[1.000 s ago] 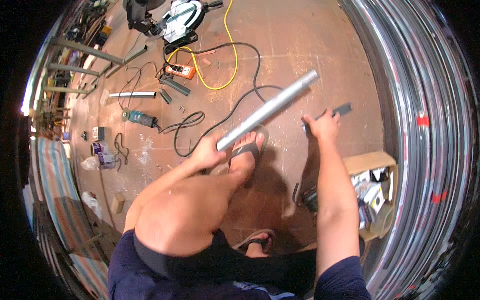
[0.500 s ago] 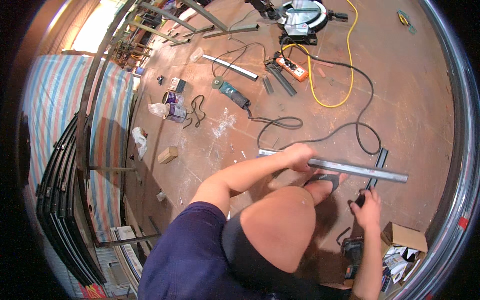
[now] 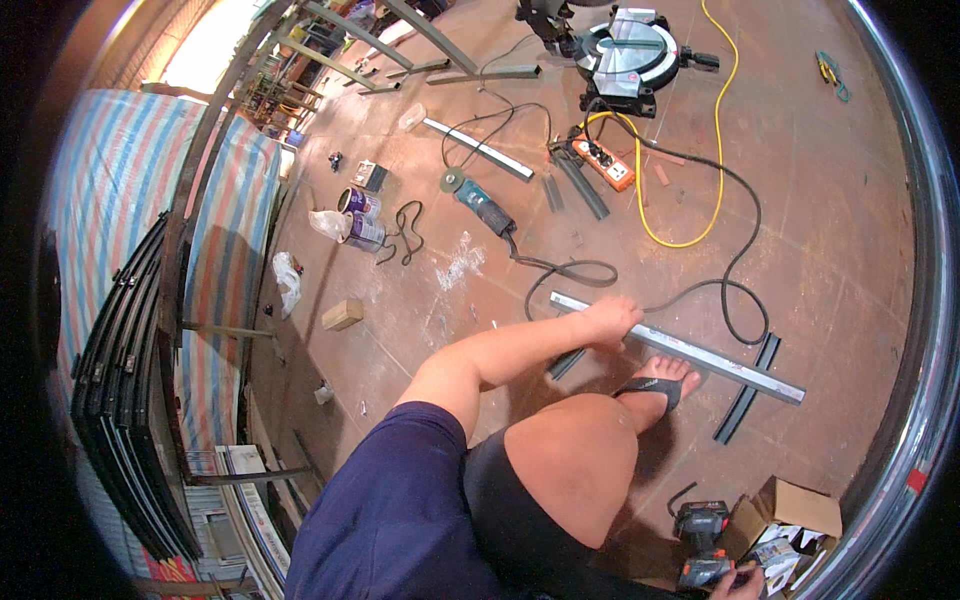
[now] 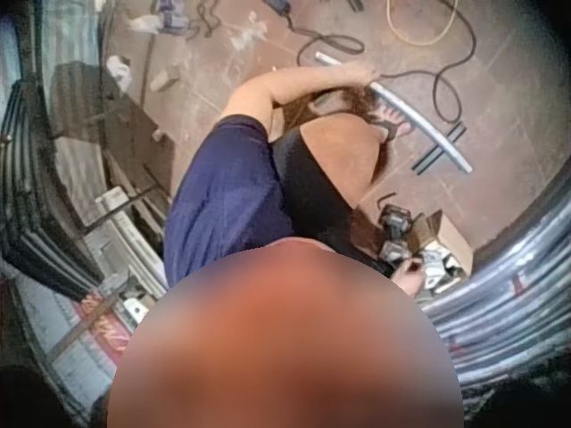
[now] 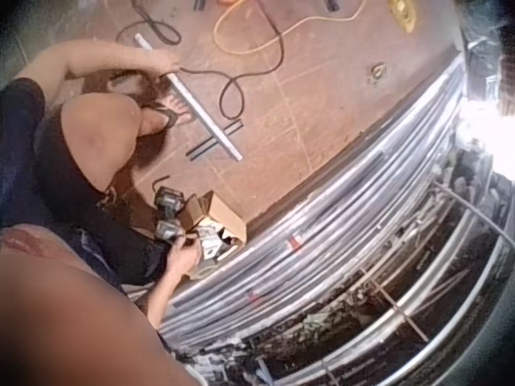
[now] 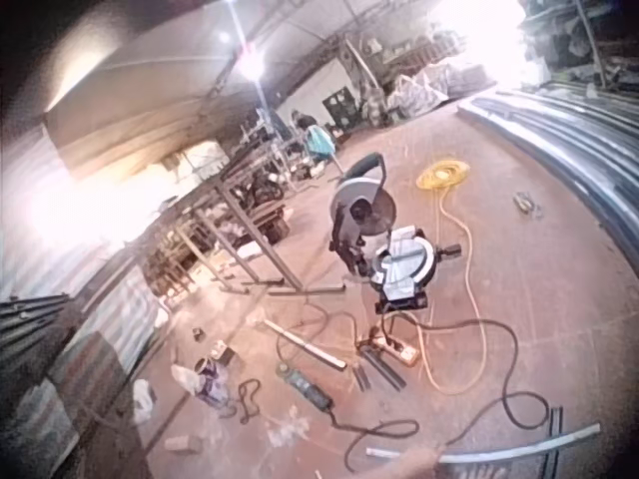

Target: The person uses an angle grinder to deburr a small metal piece, then switches to a cordless drill to fasten screws into a metal frame. The person sits on the floor throughout the task.

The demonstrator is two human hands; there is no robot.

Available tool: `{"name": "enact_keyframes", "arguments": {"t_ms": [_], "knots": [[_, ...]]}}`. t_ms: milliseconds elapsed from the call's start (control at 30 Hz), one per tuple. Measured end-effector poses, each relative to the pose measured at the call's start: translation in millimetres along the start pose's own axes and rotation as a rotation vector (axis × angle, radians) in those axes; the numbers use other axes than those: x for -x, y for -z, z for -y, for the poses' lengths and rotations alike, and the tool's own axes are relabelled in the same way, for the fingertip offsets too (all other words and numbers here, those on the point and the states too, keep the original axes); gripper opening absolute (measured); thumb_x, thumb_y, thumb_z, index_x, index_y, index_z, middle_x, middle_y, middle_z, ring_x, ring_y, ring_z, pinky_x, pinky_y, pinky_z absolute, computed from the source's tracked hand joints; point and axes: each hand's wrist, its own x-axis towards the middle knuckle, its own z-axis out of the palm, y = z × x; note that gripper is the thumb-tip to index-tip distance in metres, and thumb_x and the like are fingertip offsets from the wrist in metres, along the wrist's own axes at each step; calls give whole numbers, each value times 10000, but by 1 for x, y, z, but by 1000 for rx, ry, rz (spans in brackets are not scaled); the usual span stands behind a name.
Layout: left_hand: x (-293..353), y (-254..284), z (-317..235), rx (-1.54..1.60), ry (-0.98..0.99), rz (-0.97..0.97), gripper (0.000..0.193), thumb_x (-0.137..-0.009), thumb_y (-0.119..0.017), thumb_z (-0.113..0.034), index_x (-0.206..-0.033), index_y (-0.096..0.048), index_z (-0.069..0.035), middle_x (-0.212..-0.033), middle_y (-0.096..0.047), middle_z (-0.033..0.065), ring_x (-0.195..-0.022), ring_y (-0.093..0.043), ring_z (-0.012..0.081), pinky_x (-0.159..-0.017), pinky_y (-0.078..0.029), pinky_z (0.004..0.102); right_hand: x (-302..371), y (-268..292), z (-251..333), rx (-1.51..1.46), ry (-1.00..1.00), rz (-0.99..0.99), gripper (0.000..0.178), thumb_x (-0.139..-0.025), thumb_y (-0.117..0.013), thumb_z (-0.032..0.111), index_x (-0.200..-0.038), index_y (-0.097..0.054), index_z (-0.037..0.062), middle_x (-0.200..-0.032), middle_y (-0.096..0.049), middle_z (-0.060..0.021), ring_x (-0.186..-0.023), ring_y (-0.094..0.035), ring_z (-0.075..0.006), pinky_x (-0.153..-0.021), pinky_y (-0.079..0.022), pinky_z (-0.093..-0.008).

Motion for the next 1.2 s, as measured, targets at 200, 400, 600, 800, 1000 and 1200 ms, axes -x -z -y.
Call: {"name": "enact_keyframes", "arguments": {"t_ms": [200, 400, 600, 800, 1000, 1200], "knots": [[12, -1, -9, 22, 5, -63, 706, -791, -915, -373, -1350, -656, -28, -1337, -655, 233, -1266, -620, 439, -1068, -523, 529, -23, -8, -36, 161, 134, 279, 436, -932, -762, 172, -1335, -682, 27, -1249, -747, -267, -1208, -685, -445, -1028, -540, -505], [-25, -12, -46, 265, -102, -281, 671, -857, -842, -449, -1351, -662, -32, -1262, -687, 239, -1232, -634, 444, -1046, -523, 541, -53, -77, -75, -675, 114, 572, 871, -758, -922, 66, -1515, -495, 16, -1177, -677, -90, -1163, -644, -182, -1051, -507, -349], [-73, -26, -105, 263, -124, -238, 530, -919, -798, -408, -1265, -672, -26, -1246, -703, 238, -1197, -662, 452, -1025, -530, 547, -74, -122, -66, -726, 511, 440, 1176, -594, -992, 0, -1591, -370, 58, -1449, -591, -155, -1323, -602, -272, -1100, -537, -426], [-80, -13, -106, 338, -115, -206, 491, -903, -838, -403, -1176, -660, -36, -1109, -733, 251, -1081, -700, 486, -923, -555, 584, -95, -157, -40, -921, 378, 498, 1067, -631, -909, -81, -1548, -398, 115, -1337, -604, -125, -1222, -665, -258, -951, -619, -412], [-60, 2, -109, 268, -121, -211, 568, -924, -791, -521, -1186, -631, -43, -1092, -733, 260, -1070, -701, 487, -891, -565, 580, -106, -171, -15, -884, 370, 187, 1098, -738, -847, -98, -1657, -273, 83, -1296, -554, -86, -1095, -621, -205, -918, -572, -381], [-50, -20, -91, 214, -175, -316, 588, -953, -736, -562, -1200, -637, -38, -1145, -711, 245, -1087, -692, 463, -907, -570, 557, -103, -130, -8, -807, 277, 15, 1046, -761, -893, -61, -1645, -349, 68, -1297, -558, -110, -1095, -601, -219, -955, -553, -374]]}}
